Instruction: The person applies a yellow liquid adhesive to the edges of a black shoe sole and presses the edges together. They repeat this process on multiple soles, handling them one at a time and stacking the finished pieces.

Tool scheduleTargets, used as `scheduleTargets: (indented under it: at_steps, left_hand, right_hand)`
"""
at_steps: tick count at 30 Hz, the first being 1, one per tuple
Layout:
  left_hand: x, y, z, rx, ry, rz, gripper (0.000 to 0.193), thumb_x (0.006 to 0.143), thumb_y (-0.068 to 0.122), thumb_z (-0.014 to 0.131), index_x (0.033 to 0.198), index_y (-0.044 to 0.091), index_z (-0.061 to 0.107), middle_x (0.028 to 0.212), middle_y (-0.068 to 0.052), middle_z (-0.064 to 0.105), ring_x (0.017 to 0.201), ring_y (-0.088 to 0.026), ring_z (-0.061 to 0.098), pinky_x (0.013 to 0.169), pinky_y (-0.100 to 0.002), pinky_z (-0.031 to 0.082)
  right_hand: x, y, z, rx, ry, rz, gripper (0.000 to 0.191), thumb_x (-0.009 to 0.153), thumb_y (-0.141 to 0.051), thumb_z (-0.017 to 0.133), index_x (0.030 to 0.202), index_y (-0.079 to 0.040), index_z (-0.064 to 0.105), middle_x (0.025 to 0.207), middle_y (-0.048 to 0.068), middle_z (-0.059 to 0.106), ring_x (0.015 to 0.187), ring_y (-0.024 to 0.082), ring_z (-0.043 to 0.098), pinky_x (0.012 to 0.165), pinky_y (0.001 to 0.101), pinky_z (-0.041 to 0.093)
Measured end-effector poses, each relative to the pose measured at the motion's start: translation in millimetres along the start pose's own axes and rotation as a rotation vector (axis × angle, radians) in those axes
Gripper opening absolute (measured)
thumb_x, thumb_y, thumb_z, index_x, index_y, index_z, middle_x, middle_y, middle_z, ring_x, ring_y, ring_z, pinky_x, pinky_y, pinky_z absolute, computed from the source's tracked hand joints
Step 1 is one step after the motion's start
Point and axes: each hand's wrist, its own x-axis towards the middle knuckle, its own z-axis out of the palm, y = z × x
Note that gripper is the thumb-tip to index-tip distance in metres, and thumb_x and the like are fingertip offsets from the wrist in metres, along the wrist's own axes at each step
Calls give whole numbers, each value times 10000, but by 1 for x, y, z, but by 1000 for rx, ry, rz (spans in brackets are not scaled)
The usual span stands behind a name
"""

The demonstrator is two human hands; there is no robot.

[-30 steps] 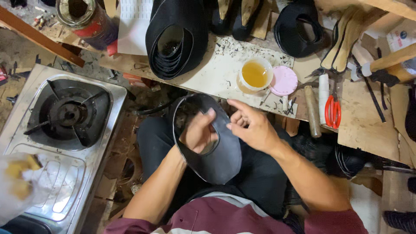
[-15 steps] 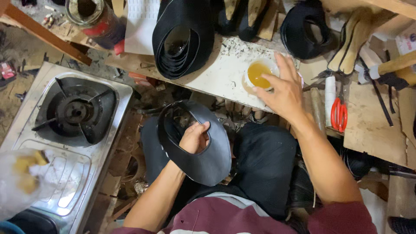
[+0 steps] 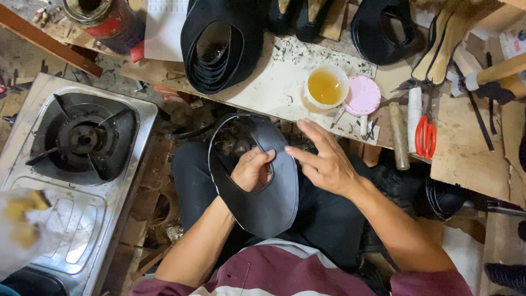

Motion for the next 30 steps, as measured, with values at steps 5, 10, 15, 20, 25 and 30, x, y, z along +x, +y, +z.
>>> scheduleTargets:
  at_steps: [5,10,15,20,25,30]
  left_hand:
    - [-8,0,1,14,-109,66,245,1075,103,559,1276,0,654,1043,-42,677,850,-114,607,712,-261,469]
    - [-12,5,4,-171,-94,75,264,1022,81,527,1262,-3,599,1175,-99,691,1040,-193,677,937,-345,543]
    - [-10,11,7,-182,-115,102,289,1042,73,505,1312,0,577,1222,-109,665,1095,-200,664,980,-350,528]
    - [-7,15,-2,-160,6,214,232,1022,116,501,1227,37,575,1075,-68,684,948,-183,680,853,-347,563]
    - [-4,13,-7,140,-33,59,158,1081,172,583,1165,50,637,859,31,628,694,-71,550,615,-252,438]
    - [-11,18,-6,78,-72,-80,109,1003,156,595,1069,92,654,872,40,658,731,-75,592,642,-250,453]
  right_hand:
    - [-4,9,1,175,3,32,474,804,65,670,1240,-112,729,1549,226,433,1444,406,458,1187,471,416]
    - [-14,6,1,406,-79,100,421,785,90,649,1107,-151,775,1556,190,475,1448,343,499,1150,428,467]
    - [-18,7,5,382,-31,100,403,832,79,679,1165,-129,769,1545,193,474,1441,343,496,1138,434,473]
    - [-15,-6,2,567,-31,250,382,819,63,695,1162,-99,739,1425,170,548,1243,300,616,1035,407,532]
    - [1,-12,-6,467,-80,544,408,847,-60,732,1251,-44,681,1167,112,646,878,218,725,800,340,603]
    - [21,42,-28,-275,112,291,407,838,-179,793,1204,-8,741,1386,232,585,1214,392,577,1042,466,470]
